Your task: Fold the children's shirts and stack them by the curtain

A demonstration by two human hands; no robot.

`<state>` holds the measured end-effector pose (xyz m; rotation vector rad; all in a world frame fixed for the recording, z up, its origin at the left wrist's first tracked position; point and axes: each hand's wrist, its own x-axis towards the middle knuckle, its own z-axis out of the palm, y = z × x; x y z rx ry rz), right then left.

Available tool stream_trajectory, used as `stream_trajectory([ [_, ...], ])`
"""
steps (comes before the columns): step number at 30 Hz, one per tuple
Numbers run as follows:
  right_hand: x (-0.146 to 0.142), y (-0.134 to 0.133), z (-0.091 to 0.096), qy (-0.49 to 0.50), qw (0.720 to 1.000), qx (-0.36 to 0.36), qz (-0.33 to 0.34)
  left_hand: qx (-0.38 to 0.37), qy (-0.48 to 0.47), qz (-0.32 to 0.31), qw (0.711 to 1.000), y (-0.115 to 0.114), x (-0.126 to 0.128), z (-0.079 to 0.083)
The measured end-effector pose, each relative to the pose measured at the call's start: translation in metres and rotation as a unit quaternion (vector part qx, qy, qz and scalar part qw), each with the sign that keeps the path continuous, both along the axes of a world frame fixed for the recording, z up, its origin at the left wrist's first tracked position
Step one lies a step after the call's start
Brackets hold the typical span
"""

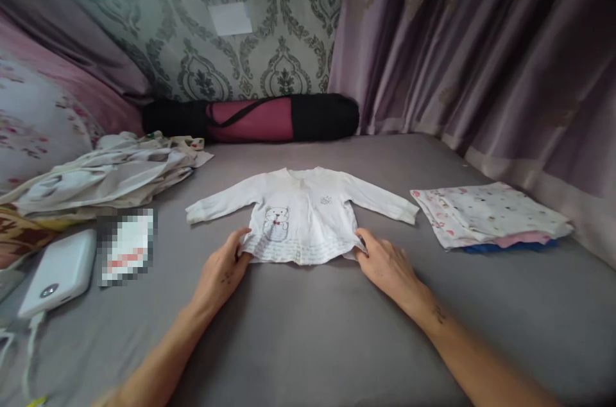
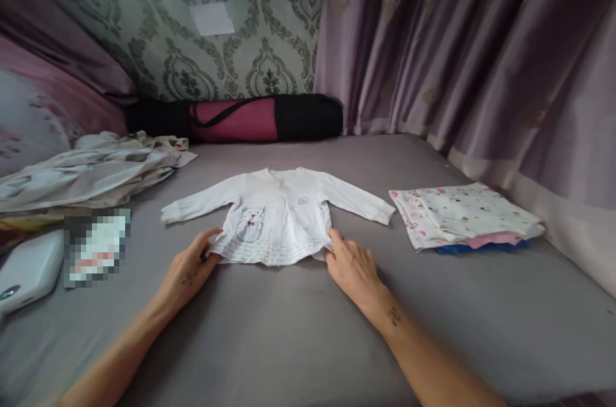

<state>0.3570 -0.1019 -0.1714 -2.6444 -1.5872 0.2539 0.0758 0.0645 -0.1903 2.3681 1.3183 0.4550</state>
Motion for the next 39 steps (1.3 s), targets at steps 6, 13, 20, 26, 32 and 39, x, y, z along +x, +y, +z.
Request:
stream_trajectory([
  [6,0.012,-0.006,0.004,0.009,1.0,0.019,-0.019,0.006,-0.022,-0.011,1.0,0.013,-0.019,0.005],
  [13,0.019,-0.008,0.002,0.067,0.983,0.105,0.139,0.004,0.012,-0.075,0.997,0.024,-0.03,-0.003],
  [20,0.026,-0.009,0.003,0.104,0.971,0.108,0.184,-0.017,0.044,-0.141,0.989,0.028,-0.038,-0.005],
  [26,0.028,-0.015,0.012,0.126,0.97,0.093,0.188,-0.011,0.042,-0.146,0.988,0.027,-0.04,-0.003],
  [32,0.036,-0.025,0.017,0.165,0.964,0.084,0.192,-0.008,0.049,-0.158,0.986,0.031,-0.041,-0.002],
  [39,0.044,-0.024,0.025,0.221,0.956,0.081,0.173,-0.006,0.039,-0.166,0.985,0.036,-0.045,-0.008],
])
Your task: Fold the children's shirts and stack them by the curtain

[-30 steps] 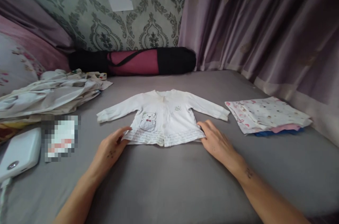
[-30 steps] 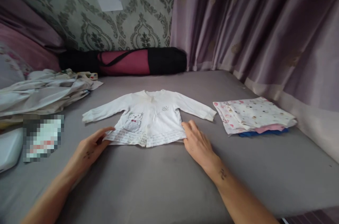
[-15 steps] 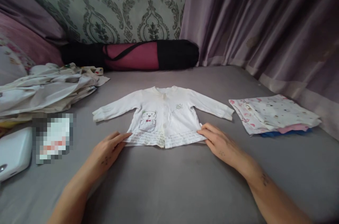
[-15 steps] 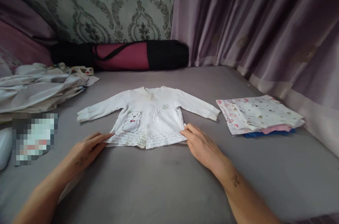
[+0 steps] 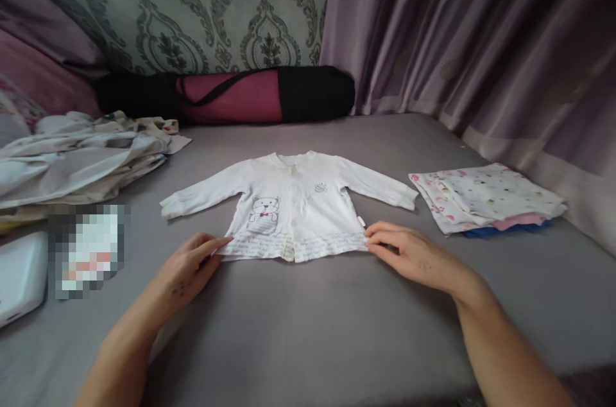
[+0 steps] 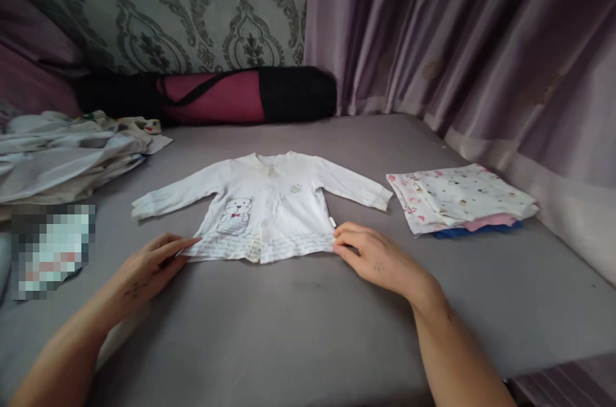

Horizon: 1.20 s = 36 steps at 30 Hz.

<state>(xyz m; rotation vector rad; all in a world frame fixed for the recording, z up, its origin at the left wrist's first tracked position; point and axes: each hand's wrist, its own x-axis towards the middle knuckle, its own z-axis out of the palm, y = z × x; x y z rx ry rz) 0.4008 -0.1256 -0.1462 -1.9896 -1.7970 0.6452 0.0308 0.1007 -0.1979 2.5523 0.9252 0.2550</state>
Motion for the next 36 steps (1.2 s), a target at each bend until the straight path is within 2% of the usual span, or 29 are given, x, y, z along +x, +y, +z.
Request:
stream_trajectory([
  [3,0.0,0.004,-0.002,0.008,0.999,0.02,-0.028,-0.03,-0.007,0.005,1.0,-0.003,0.002,0.005],
  [6,0.0,0.01,-0.011,-0.009,0.995,0.046,-0.093,-0.056,-0.008,0.025,0.998,-0.008,0.006,0.014],
  [11,0.003,0.022,-0.029,-0.078,0.966,0.133,-0.207,-0.015,0.005,0.13,0.991,-0.014,0.021,0.021],
  [14,0.0,0.028,-0.036,-0.101,0.961,0.098,-0.237,0.013,0.004,0.173,0.985,-0.015,0.028,0.017],
  [16,-0.004,0.031,-0.037,-0.109,0.961,0.066,-0.245,0.022,-0.003,0.179,0.984,-0.014,0.032,0.014],
  [21,-0.012,0.035,-0.038,-0.124,0.961,0.048,-0.244,0.017,-0.005,0.171,0.985,-0.01,0.035,0.007],
  [25,-0.009,0.033,-0.042,-0.121,0.968,0.054,-0.211,-0.005,-0.024,0.172,0.985,-0.008,0.034,0.007],
  [30,-0.005,0.031,-0.045,-0.125,0.971,0.063,-0.194,-0.025,-0.08,0.165,0.983,-0.01,0.034,0.008],
  [32,-0.007,0.031,-0.045,-0.148,0.968,0.088,-0.185,-0.027,-0.109,0.162,0.98,-0.01,0.034,0.005],
  [34,-0.009,0.032,-0.046,-0.18,0.963,0.127,-0.154,-0.04,-0.131,0.149,0.979,-0.008,0.034,0.001],
  [36,-0.01,0.033,-0.049,-0.199,0.963,0.157,-0.089,-0.053,-0.139,0.13,0.98,-0.007,0.034,-0.001],
])
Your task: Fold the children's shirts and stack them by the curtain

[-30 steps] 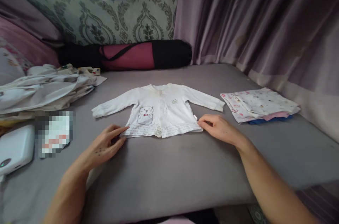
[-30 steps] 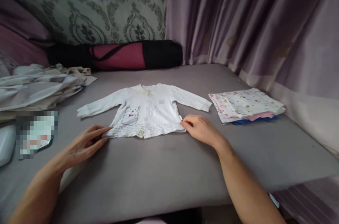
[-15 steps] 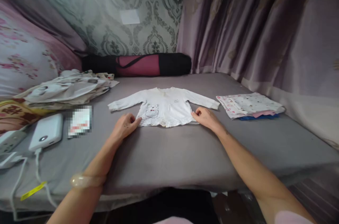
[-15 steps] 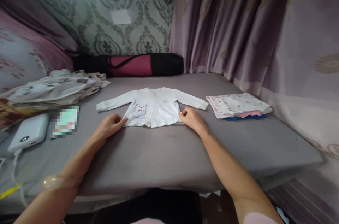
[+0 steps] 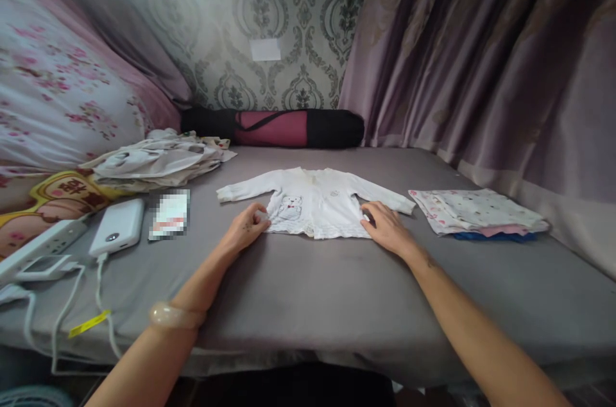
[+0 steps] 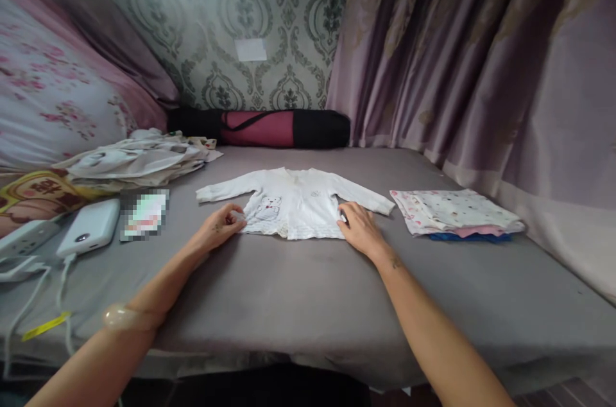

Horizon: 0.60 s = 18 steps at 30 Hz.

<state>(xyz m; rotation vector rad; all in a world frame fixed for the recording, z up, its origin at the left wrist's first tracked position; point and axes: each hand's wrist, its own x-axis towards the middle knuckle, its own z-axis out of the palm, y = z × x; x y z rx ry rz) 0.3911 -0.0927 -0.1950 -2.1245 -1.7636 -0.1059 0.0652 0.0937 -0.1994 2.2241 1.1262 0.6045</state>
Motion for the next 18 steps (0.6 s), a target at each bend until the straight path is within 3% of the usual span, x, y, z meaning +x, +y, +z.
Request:
stream_trajectory([
  [4,0.005,0.004,-0.01,-0.001,0.995,-0.045,0.085,-0.001,0.023,-0.026,0.999,0.0,0.0,0.002],
  [8,0.012,0.006,-0.017,0.014,0.993,-0.095,0.068,-0.004,0.066,-0.029,0.997,-0.001,0.001,0.006],
  [18,0.019,0.009,-0.023,0.026,0.993,-0.096,0.067,0.013,0.116,0.01,0.993,-0.007,-0.004,0.012],
])
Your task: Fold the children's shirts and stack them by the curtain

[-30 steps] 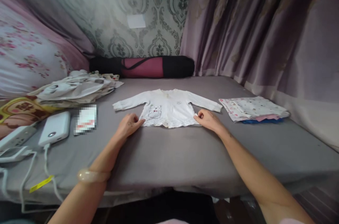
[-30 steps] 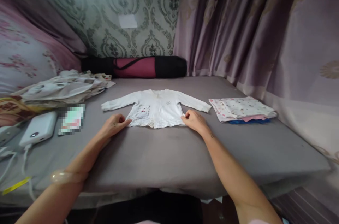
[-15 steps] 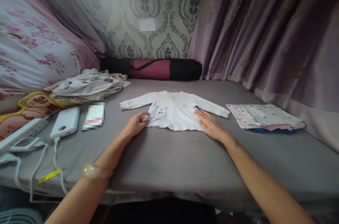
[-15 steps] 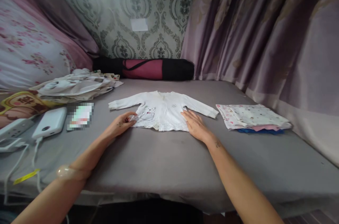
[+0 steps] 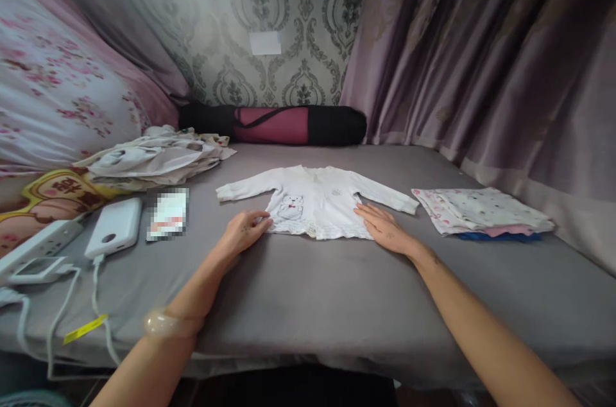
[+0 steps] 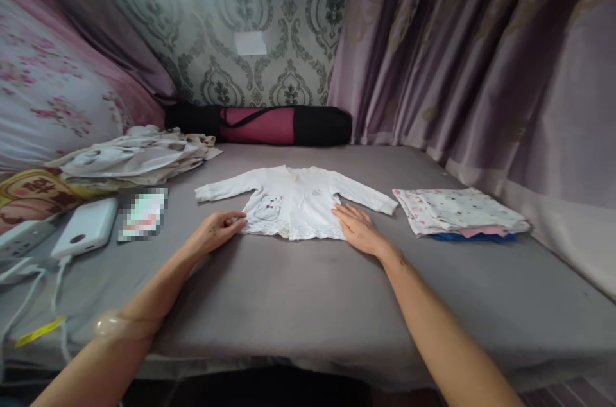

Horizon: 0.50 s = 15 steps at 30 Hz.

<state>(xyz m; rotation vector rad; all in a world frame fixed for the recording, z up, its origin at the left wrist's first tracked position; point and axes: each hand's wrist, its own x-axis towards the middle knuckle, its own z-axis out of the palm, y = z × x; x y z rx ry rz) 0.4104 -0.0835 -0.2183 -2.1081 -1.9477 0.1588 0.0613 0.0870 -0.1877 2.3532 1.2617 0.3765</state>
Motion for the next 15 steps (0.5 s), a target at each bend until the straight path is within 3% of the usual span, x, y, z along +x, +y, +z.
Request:
stream_trajectory([
  [7,0.001,0.0,-0.002,0.011,1.0,0.012,0.0,0.061,0.006,0.027,0.998,-0.001,0.003,-0.001],
  [11,0.001,0.0,-0.003,0.015,1.0,0.017,-0.002,0.148,-0.006,0.02,0.989,0.002,0.003,-0.008],
  [15,0.001,0.001,-0.003,0.01,1.0,0.013,0.001,0.206,-0.017,-0.053,0.977,0.003,0.006,-0.014],
])
